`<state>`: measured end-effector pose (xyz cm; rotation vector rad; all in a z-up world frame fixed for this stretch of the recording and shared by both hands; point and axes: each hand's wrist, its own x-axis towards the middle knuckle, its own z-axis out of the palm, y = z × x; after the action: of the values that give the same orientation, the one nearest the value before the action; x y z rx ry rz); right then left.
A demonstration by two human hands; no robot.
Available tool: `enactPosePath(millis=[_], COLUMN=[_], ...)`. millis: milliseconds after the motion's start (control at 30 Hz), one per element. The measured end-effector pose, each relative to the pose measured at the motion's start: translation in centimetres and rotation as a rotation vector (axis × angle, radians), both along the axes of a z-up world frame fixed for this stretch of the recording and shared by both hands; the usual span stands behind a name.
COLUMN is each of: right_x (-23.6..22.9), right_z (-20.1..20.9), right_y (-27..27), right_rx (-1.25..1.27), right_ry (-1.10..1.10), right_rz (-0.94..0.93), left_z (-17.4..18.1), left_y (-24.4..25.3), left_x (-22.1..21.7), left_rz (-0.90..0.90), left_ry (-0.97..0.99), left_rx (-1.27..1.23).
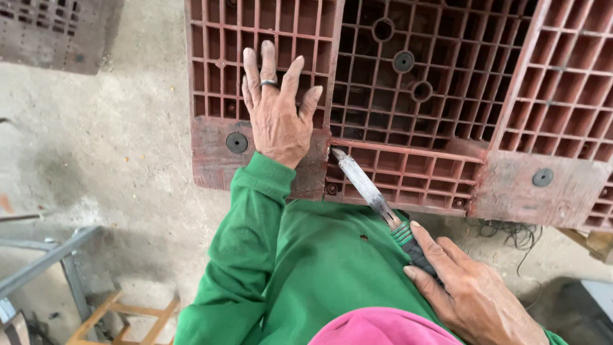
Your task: The person uses a soldering iron to smooth the edges of a reddish-brown plastic grid panel. They hold the panel steady with one hand while applying the hot tip along the seams and corners to melt and flatten rough edges.
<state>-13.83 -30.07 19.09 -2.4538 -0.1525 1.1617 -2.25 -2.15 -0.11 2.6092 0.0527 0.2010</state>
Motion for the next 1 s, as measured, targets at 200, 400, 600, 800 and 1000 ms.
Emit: enactPosePath(millis=[200,400,600,800,1000], right_x=[0.4,-0.7,-2.2,-2.9,-2.2], right_z=[-0.2,-0.5,-0.4,0.3,1.0], right_y=[-0.9,-0.9,-0.9,0.7,1.9], right_rx=[-0.149,-0.097,-0.047,-0.106,-0.117], right_ry=[0.073,0.034,0.13,0.162,0.05], right_rz=[0.183,0.094,-0.159,-0.184,-0.133], left_z=[-0.5,0.0,-0.9,-1.5,-1.8], left_y=[-0.6,-0.6,-0.2,0.1,0.2], left_x=[0.8,0.9,0.5,0.4,0.2], left_rz=[0.053,0.037,0.025,0.009,0.005], left_ry=[0.091,0.103,0.081,0.064,0.041], left_rx=[0.021,0.016,0.002,-0.022,-0.014])
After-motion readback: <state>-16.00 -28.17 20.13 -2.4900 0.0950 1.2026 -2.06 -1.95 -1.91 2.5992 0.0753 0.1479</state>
